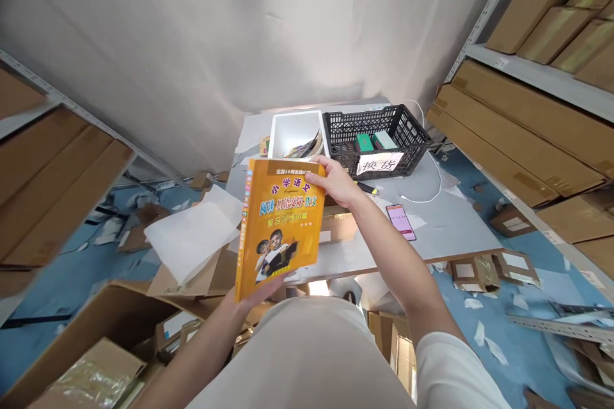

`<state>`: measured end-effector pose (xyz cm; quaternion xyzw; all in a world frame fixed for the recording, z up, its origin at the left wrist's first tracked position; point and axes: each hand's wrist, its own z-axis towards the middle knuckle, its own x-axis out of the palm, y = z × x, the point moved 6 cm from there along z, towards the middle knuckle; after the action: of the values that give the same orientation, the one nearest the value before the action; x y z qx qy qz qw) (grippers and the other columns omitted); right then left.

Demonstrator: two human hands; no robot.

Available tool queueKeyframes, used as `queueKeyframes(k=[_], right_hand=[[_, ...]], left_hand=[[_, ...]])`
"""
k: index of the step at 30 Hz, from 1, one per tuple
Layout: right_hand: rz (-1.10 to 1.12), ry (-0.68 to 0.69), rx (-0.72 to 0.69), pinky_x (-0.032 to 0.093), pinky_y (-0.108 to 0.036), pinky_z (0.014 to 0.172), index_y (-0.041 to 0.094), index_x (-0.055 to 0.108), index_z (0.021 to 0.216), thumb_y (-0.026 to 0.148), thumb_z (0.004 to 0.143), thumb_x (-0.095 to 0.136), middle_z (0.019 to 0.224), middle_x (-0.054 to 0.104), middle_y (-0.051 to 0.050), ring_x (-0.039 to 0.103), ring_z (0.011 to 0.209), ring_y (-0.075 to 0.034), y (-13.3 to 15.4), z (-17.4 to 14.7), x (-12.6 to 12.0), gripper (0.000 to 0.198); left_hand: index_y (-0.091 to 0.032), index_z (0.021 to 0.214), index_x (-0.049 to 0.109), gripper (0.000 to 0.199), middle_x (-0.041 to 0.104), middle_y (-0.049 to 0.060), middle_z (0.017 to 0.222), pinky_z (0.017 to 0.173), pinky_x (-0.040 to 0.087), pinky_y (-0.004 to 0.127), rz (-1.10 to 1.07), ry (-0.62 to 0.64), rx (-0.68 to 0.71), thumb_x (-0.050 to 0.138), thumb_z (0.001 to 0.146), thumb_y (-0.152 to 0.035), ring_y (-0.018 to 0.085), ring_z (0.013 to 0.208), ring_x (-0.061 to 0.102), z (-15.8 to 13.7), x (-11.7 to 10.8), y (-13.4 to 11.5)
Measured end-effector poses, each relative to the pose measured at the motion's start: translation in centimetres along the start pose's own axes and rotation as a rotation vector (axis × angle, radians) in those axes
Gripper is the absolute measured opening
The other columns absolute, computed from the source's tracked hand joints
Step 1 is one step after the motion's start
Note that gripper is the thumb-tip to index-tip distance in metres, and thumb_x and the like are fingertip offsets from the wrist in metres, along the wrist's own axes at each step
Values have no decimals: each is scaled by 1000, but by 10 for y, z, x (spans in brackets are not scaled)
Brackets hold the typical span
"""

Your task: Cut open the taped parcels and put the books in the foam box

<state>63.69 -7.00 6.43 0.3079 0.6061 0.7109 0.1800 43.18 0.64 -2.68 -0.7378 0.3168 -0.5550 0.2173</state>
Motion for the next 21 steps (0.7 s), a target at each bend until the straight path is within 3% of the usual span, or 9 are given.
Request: queueKeyframes(k=[3, 5, 8, 15, 21], right_hand=[[-61, -32, 24, 55, -29, 64, 23, 57, 83, 34, 63, 78, 80, 66, 1, 64, 70, -15, -2, 0, -3, 31], [-87, -98, 58, 55, -30, 64, 22, 58, 82, 36, 66, 76, 78, 67, 0, 64, 69, -15, -7, 3, -7, 28], [-91, -149, 81, 54, -28, 62, 21, 58, 81, 38, 70, 72, 73, 66, 1, 63, 66, -14, -15, 7, -13, 24], [-99, -142, 165, 48, -19, 43, 21, 62, 98, 44, 81, 59, 73, 66, 0, 62, 57, -11, -16, -2, -32, 29], [-138, -22, 257, 57, -23, 49, 25, 53, 120, 44, 84, 55, 85, 69, -3, 68, 66, -14, -20, -28, -45, 41]], left_hand=[[-22, 120, 55, 75, 60, 9, 118, 87, 48, 44, 1, -67, 88, 53, 66, -75, 29, 110, 56, -14, -22, -5], [-21, 118, 56, 62, 61, 9, 118, 85, 50, 40, 106, -173, 165, 65, 69, -58, 27, 107, 59, -19, -34, -10], [-22, 118, 54, 50, 63, 6, 117, 81, 54, 35, 207, -305, 221, 70, 73, -38, 22, 99, 63, -22, -42, -12], [-22, 112, 55, 43, 66, 5, 109, 72, 57, 32, 131, -288, 198, 68, 75, -38, 19, 87, 66, -20, -40, -6], [-22, 110, 56, 42, 66, 6, 109, 70, 57, 30, 153, -268, 148, 69, 74, -39, 19, 88, 66, -18, -47, -1]])
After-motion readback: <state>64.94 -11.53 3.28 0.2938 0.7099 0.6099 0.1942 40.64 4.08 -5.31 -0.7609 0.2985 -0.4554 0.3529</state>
